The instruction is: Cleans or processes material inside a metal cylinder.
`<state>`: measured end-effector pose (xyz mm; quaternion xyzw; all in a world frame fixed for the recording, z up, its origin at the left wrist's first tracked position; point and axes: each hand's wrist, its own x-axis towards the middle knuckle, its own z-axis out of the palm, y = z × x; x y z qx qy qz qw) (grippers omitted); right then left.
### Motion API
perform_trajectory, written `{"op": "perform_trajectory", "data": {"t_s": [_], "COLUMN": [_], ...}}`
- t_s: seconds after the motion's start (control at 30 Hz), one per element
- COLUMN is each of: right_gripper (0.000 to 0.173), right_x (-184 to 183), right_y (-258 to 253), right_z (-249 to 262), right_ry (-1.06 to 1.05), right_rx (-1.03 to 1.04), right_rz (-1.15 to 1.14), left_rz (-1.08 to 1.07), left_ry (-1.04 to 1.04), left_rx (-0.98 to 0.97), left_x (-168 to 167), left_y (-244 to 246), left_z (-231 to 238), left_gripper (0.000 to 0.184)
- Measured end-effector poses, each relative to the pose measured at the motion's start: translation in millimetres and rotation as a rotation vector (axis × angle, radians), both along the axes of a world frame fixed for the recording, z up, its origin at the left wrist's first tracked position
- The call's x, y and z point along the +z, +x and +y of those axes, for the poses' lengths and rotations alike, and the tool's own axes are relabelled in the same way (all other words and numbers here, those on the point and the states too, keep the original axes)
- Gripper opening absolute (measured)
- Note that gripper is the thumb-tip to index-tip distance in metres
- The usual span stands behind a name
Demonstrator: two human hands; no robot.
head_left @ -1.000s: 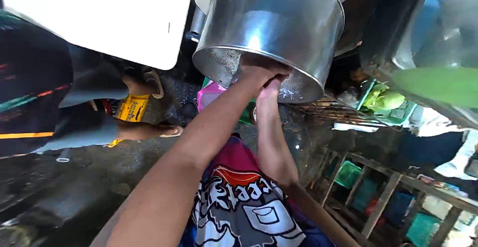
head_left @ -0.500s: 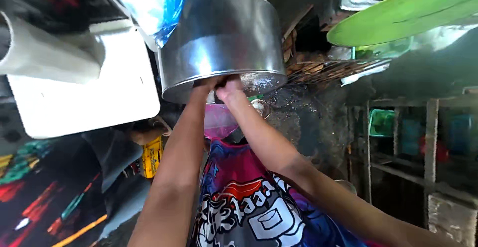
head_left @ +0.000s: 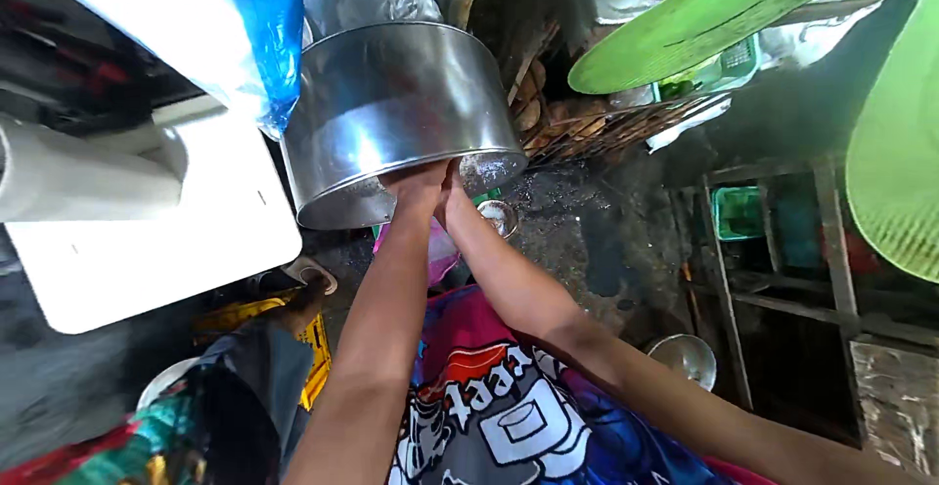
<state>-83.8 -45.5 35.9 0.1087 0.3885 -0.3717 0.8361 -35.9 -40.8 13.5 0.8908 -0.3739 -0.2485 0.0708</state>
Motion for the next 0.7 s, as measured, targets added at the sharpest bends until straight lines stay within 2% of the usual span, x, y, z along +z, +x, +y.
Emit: {"op": "perform_trajectory", "data": {"t_s": [0.1, 0.17, 0.3, 0.43, 0.5, 0.57, 0.63, 0.7], "right_gripper": [0.08, 0.08, 0.08, 0.081, 0.074, 0.062, 0.079, 0.09], "right_x": [-51, -70, -60, -74, -81, -81, -87, -97], "right_y": [13, 19, 23, 33, 33, 28, 12, -1], "right_z": [1, 1, 3, 0, -3, 9, 31, 50], "right_ry": [-0.035, -0.087, -0.108, -0.144, -0.182, -0.222, -0.371, -0.557], "right_rx": [0.032, 0.033, 0.073, 0.116, 0.154, 0.21, 0.285, 0.247], "right_rz": [-0.032, -0.053, -0.024, 0.143, 0.296, 0.555, 0.665, 0.645], "left_rz": [0.004, -0.008, 0.036, 0.061, 0.184, 0.497, 0.71, 0.74], "left_ry": [0.023, 0.004, -0.029, -0.094, -0.265, -0.467, -0.592, -0.744], "left_rx": [0.029, 0.029, 0.036, 0.037, 0.121, 0.312, 0.518, 0.523], "left_x": [-7, -7, -7, -19, -32, -49, -56, -61], "left_y": [8, 12, 21, 31, 33, 31, 17, 7], "left_z": [-2, 0, 7, 9, 15, 38, 66, 86], "left_gripper": [0.095, 0.094, 0.095, 0.089, 0.084, 0.07, 0.08, 0.108]}}
